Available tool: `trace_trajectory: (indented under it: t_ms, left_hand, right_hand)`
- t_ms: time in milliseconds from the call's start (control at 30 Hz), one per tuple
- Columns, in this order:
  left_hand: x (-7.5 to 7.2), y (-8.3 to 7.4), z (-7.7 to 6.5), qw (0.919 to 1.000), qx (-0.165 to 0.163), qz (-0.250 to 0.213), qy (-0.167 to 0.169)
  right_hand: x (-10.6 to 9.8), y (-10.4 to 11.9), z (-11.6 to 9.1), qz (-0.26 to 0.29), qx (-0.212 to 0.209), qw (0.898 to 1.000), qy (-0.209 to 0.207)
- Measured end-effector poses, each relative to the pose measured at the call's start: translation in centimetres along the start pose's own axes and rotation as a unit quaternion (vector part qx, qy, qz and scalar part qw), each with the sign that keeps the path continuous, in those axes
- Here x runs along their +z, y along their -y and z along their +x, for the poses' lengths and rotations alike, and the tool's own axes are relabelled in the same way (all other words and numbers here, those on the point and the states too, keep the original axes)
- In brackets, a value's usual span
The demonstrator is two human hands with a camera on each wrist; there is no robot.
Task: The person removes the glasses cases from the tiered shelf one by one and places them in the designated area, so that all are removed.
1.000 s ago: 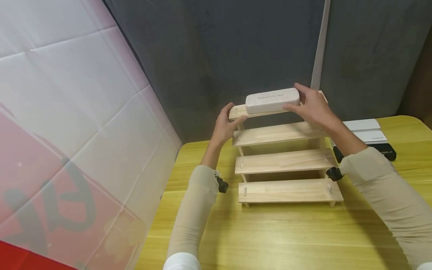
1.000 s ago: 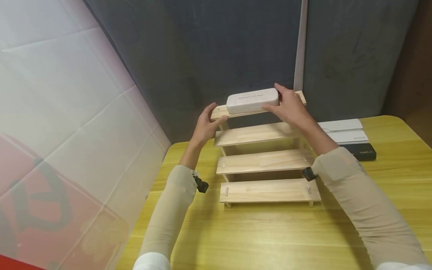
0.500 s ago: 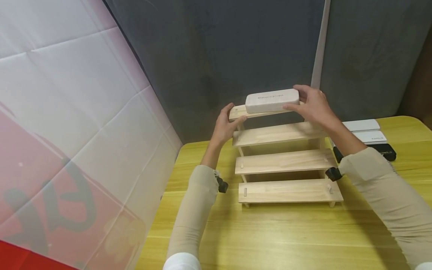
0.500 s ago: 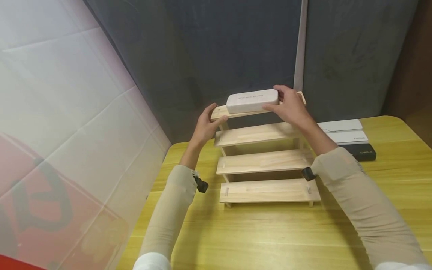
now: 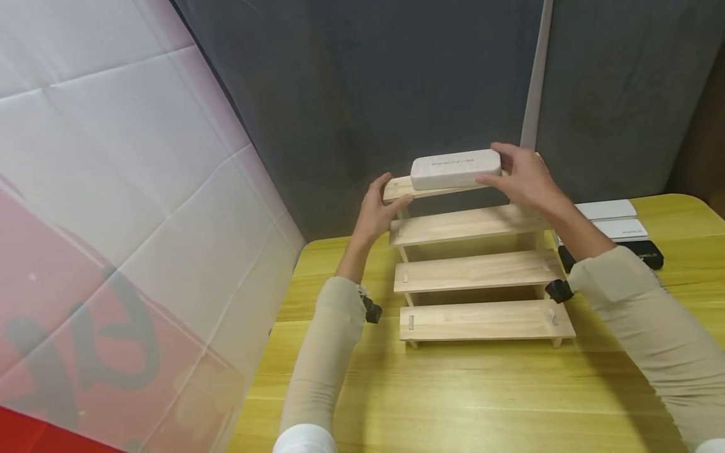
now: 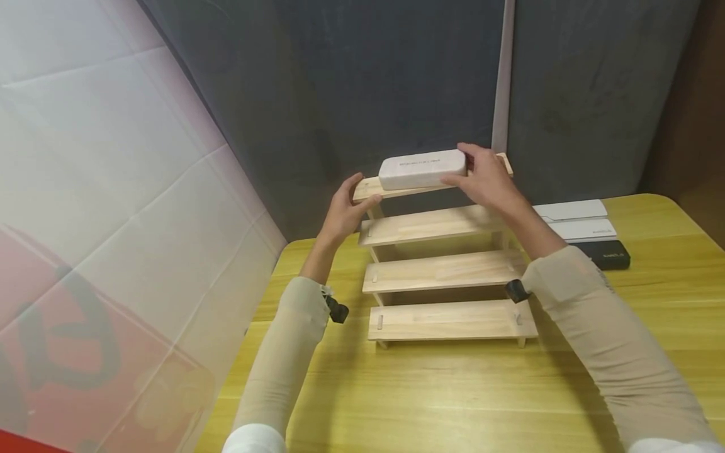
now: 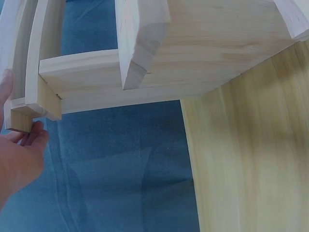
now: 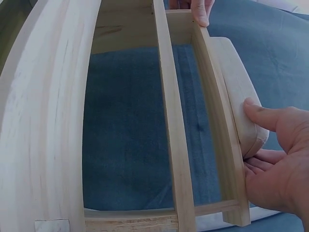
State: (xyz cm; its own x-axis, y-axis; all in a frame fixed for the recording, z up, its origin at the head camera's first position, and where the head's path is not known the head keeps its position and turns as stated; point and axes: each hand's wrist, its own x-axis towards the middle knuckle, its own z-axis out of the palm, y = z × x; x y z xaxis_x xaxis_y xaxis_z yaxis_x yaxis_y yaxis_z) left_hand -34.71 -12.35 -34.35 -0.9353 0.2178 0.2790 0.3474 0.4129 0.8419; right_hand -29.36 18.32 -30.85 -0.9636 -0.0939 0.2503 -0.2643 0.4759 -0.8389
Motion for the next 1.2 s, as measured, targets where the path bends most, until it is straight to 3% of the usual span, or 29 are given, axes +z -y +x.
trace_trajectory:
  t_ms: [167,400,533,1200]
  left_hand:
    - [-0.1,0.0,-0.1,1.0,-0.001,0.006,-0.001]
    - [-0.1,-0.2,0.0,1.0,-0.004,0.008,0.002]
    - [-0.2,-0.2,0.0,1.0,-0.006,0.008,0.001]
    - [-0.3,0.0,0.0,1.0,0.0,0.002,0.001]
  right_hand:
    - [0.0,0.0,-0.3,0.018,0.005,1.0,-0.01]
    - [-0.4,0.4,-0.6,0.014,0.007,0.999,0.034]
    - [-0.6,0.4,-0.6,0.008,0.014,0.999,0.039]
    - [0.6,0.5,-1.6,0.025,0.009,0.996,-0.083]
